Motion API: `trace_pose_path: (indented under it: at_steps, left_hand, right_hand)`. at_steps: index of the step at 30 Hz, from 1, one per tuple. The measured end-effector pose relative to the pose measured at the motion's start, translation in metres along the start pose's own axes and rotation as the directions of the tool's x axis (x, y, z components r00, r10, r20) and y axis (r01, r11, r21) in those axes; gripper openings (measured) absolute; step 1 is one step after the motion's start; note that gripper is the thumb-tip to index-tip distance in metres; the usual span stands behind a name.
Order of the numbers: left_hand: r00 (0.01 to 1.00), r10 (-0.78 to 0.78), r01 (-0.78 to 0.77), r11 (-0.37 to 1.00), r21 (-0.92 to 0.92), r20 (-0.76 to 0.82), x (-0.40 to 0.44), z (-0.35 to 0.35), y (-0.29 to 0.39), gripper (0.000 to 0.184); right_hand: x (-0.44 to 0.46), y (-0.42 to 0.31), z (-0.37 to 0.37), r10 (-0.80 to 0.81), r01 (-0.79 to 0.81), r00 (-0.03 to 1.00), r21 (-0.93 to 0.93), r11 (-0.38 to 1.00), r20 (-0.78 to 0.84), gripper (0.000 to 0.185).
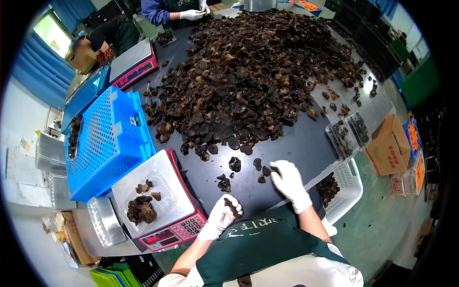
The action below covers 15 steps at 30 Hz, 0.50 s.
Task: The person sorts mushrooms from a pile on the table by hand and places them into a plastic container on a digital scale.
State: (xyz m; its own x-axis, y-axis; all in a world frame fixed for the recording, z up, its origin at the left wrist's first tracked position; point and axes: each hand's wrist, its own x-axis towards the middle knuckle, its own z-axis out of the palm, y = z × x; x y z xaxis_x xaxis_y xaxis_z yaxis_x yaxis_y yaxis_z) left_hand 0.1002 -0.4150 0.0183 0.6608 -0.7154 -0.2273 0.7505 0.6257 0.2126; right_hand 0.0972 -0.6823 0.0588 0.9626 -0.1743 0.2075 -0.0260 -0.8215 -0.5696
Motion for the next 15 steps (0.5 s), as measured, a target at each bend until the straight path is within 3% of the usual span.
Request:
trace_pose_path:
  at_steps: [3,5,7,9,11,13,14,15]
  left_hand:
    - [0.996,-0.058,0.062,0.996,0.064,-0.065,-0.005,0.005,0.003,0.034]
    - [0.972,-0.071,0.113,0.976,0.184,-0.223,-0.011,0.020,0.010,0.034]
    - [0.925,-0.047,0.135,0.968,0.210,-0.376,-0.015,0.033,0.011,0.027]
    - [0.890,0.046,0.224,0.824,0.521,-0.455,-0.014,0.011,0.006,0.018]
    - [0.879,0.073,0.271,0.734,0.622,-0.470,-0.014,0.022,0.006,0.018]
    - [0.931,0.099,0.163,0.749,0.642,-0.351,-0.013,0.021,0.002,0.021]
    - [0.916,0.121,0.166,0.754,0.635,-0.383,-0.012,0.024,-0.001,0.024]
    - [0.914,0.128,0.159,0.760,0.630,-0.384,-0.013,0.020,-0.001,0.024]
  right_hand:
    - [0.023,-0.027,0.035,-0.061,0.057,0.995,0.052,0.997,0.074,0.043]
    - [0.037,-0.050,0.046,-0.242,0.242,0.970,0.038,0.970,-0.013,0.036]
    - [0.047,-0.062,0.058,-0.416,0.415,0.907,0.031,0.909,0.057,0.035]
    - [0.050,-0.045,0.094,-0.484,0.485,0.874,-0.001,0.875,0.039,0.031]
    - [0.053,-0.029,0.111,-0.402,0.368,0.910,0.250,0.896,0.102,0.025]
    - [0.059,-0.034,0.102,-0.223,0.184,0.974,0.456,0.871,0.032,0.019]
    - [0.058,-0.040,0.091,0.001,-0.154,0.971,0.621,0.768,0.240,0.018]
    - [0.058,-0.040,0.081,0.170,-0.479,0.865,0.673,0.563,0.473,0.017]
